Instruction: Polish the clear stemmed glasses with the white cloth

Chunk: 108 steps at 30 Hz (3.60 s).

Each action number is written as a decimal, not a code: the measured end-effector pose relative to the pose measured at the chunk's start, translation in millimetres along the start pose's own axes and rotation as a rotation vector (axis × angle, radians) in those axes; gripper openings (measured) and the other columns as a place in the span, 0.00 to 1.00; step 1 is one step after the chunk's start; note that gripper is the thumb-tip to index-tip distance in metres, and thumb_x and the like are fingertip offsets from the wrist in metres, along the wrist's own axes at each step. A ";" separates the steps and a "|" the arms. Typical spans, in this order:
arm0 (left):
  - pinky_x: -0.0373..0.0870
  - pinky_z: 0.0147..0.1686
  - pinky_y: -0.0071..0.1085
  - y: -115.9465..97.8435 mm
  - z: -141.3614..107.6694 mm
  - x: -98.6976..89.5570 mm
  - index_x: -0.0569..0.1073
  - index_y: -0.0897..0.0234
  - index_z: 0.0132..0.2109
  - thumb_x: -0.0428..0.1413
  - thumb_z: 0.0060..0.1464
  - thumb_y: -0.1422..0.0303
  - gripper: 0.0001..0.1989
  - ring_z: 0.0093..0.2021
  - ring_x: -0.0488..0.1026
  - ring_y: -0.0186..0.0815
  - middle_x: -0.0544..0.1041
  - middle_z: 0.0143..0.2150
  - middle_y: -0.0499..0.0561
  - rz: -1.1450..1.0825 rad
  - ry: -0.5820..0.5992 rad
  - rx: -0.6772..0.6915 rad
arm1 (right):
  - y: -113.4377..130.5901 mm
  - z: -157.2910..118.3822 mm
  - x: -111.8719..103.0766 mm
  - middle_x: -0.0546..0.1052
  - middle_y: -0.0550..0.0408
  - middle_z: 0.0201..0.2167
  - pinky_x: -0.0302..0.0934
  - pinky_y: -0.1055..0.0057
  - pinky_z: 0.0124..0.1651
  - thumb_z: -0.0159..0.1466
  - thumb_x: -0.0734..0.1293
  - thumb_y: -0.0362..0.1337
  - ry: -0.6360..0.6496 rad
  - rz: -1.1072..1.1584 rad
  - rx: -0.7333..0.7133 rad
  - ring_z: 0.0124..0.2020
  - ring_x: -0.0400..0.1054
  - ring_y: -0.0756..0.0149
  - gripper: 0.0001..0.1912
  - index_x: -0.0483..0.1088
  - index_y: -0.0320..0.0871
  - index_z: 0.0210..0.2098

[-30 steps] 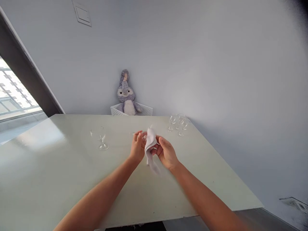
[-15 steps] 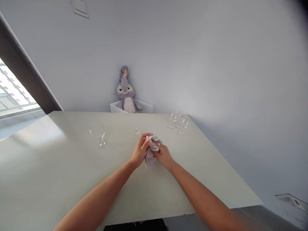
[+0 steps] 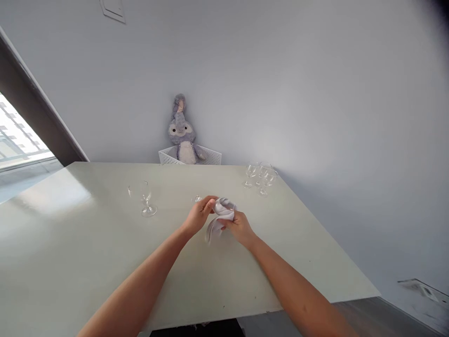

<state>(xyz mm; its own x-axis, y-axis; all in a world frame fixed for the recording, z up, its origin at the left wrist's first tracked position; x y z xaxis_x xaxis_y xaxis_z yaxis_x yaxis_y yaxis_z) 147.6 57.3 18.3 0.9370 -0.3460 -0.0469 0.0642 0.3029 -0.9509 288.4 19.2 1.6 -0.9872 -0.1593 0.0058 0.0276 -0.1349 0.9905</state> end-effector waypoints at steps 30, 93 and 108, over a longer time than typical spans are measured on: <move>0.60 0.32 0.31 5.3 -0.2 -13.4 0.68 0.62 0.47 0.39 0.60 0.66 0.16 0.29 0.69 0.34 0.73 0.26 0.49 1.226 0.152 0.354 | -1.4 14.8 -49.7 0.75 0.54 0.27 0.64 0.68 0.32 0.51 0.69 0.42 0.190 -0.021 0.151 0.29 0.70 0.65 0.13 0.72 0.39 0.33; 0.63 0.49 0.42 -21.0 -5.2 -10.6 0.52 0.52 0.53 0.59 0.46 0.64 0.30 0.52 0.66 0.42 0.63 0.51 0.55 -0.201 -0.481 0.265 | -21.1 -2.7 24.6 0.73 0.55 0.27 0.58 0.70 0.28 0.54 0.59 0.38 -0.007 -0.372 0.077 0.23 0.65 0.67 0.09 0.70 0.43 0.27; 0.58 0.53 0.46 5.7 -24.8 32.5 0.50 0.57 0.59 0.59 0.45 0.60 0.37 0.57 0.59 0.45 0.62 0.57 0.60 0.327 -0.126 0.339 | -11.3 13.5 -16.4 0.75 0.54 0.32 0.57 0.72 0.34 0.58 0.59 0.40 -0.291 -0.927 -0.088 0.33 0.68 0.65 0.10 0.71 0.46 0.34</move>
<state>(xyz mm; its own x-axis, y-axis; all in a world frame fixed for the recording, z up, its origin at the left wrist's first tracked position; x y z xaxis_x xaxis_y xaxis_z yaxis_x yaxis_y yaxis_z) 169.9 25.8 3.8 0.9598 -0.0805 -0.2690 -0.1519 0.6570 -0.7384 302.2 36.6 -7.9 -0.6231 0.2933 -0.7251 -0.7797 -0.1597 0.6055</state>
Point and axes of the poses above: each hand's wrist, its own z-axis towards the middle knuckle, its own x-axis out of the palm, y = z × x, the point moved 3 cm from there along z, towards the middle knuckle
